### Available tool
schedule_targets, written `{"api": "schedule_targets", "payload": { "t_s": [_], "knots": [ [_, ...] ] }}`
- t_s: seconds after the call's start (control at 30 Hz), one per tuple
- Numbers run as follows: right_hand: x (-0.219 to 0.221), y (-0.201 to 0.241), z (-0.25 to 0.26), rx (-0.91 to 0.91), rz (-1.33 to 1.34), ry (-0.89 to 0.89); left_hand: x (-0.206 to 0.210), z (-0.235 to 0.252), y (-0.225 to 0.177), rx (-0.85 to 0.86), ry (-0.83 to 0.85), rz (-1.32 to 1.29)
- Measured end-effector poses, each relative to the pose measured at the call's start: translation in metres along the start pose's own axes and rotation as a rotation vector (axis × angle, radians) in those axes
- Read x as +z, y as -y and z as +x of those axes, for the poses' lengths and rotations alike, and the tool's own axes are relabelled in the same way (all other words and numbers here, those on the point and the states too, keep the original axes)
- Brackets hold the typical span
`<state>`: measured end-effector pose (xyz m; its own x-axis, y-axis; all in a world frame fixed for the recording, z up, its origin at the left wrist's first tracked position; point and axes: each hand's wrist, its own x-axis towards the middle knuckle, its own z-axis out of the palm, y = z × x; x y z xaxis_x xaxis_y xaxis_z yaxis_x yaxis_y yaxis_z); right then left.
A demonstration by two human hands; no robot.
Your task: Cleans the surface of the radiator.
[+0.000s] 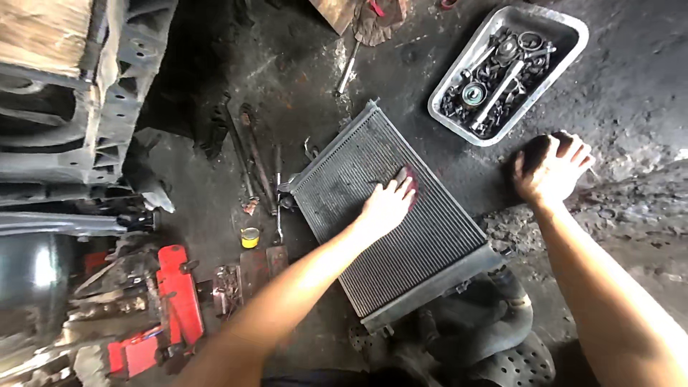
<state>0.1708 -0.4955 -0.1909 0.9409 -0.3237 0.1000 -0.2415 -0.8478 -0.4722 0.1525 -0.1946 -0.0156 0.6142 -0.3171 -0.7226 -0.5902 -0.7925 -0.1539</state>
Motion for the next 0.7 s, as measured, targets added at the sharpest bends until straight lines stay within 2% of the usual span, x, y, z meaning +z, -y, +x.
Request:
{"api": "schedule_targets", "payload": {
  "t_s": [0.07,0.2,0.33,0.43,0.53,0.57,0.63,0.7],
  "knots": [
    [0.001,0.0,0.001,0.004,-0.009,-0.007,-0.02,-0.007,0.005,-0.052,0.086,0.041],
    [0.0,0.003,0.0,0.016,-0.004,0.005,-0.048,0.012,0.005,-0.13,-0.155,-0.013],
    [0.0,0.001,0.0,0.008,0.003,0.014,-0.02,0.038,-0.008,-0.029,-0.197,-0.036],
    [0.001,-0.001,0.0,0.002,0.006,0.018,0.009,0.017,-0.001,-0.102,-0.126,-0.008],
    [0.002,0.0,0.0,0.016,-0.011,0.017,0.001,-0.011,0.018,-0.321,0.14,-0.012],
    [0.001,0.001,0.001,0.023,-0.013,0.021,-0.003,-0.014,0.027,-0.38,0.15,-0.022],
    [0.001,0.004,0.002,0.034,-0.012,0.038,-0.011,-0.012,0.04,-0.439,0.056,-0.049],
    [0.0,0.003,0.001,0.037,-0.017,0.044,-0.019,0.004,0.039,-0.402,-0.056,-0.09]
  ]
}}
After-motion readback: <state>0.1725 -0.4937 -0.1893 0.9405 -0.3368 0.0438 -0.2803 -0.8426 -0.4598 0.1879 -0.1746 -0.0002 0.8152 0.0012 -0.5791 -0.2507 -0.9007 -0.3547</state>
